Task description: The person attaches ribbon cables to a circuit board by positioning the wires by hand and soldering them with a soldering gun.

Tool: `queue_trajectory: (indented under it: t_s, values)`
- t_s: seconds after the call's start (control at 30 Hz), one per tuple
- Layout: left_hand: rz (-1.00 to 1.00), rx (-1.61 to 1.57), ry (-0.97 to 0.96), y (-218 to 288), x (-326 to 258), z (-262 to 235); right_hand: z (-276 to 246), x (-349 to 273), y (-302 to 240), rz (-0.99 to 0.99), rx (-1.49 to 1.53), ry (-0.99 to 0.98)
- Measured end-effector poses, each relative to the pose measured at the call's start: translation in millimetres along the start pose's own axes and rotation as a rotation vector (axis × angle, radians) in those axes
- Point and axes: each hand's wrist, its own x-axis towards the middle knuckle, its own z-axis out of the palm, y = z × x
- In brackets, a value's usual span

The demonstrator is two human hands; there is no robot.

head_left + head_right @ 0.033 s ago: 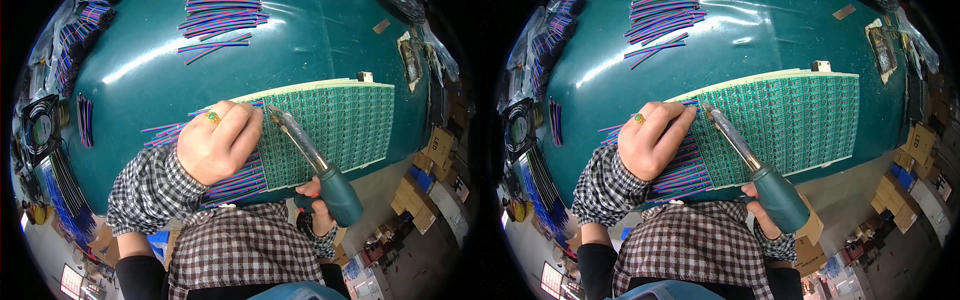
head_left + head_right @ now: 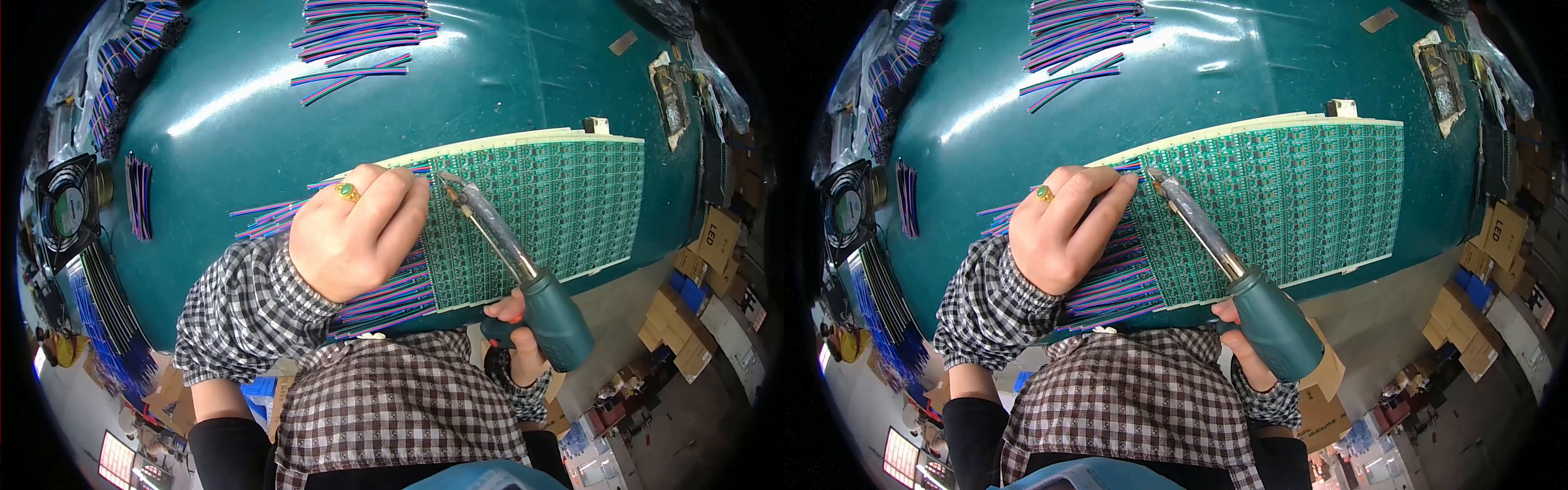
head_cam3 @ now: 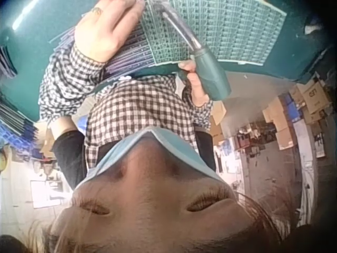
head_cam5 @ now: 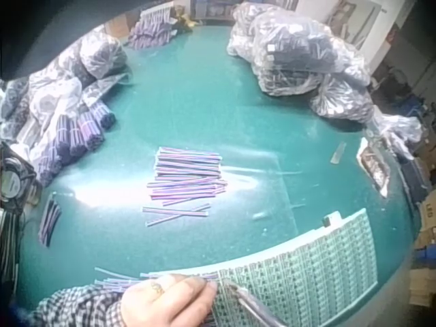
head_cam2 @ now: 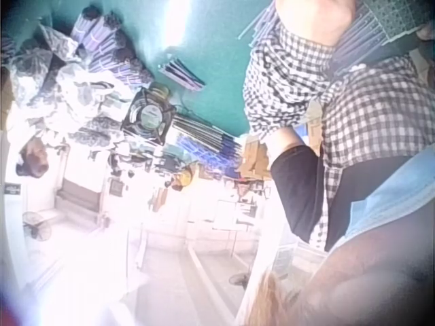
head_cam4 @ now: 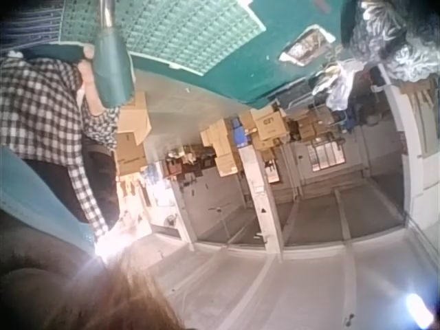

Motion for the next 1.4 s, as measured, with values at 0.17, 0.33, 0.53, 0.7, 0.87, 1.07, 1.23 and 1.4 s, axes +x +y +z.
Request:
queue_trajectory:
  t_s: [0.17, 0.33, 0.53, 0.7, 0.87, 1.07, 1.23, 1.4]
  values:
    - [-0.003, 0.0, 0.005, 0, 0, -1, 2, 1, -3, 0.003, -0.026, 0.002]
    - [-0.005, 0.003, -0.003, 0, 0, -1, 3, 0, 0, -0.015, -0.011, 0.03]
    - [0.004, -0.006, -0.005, 0, 0, -1, 0, 3, 4, -0.103, 0.05, 0.042]
    - [0.001, 0.006, -0.01, 0, 1, -1, -5, 8, 5, -0.147, 0.096, 0.039]
    - [-0.082, -0.06, -0.083, 6, 4, -10, -2, 13, 2, -0.154, 0.178, 0.092]
    - [-0.345, -0.376, -0.066, 1, 8, -48, -14, 15, 6, -0.235, 0.228, 0.114]
    - [-0.569, -0.328, 0.026, -54, 24, -43, -21, 17, 9, -0.189, 0.327, 0.213]
    - [-0.353, -0.102, -0.013, -88, 30, -6, -15, 16, 14, -0.237, 0.406, 0.132]
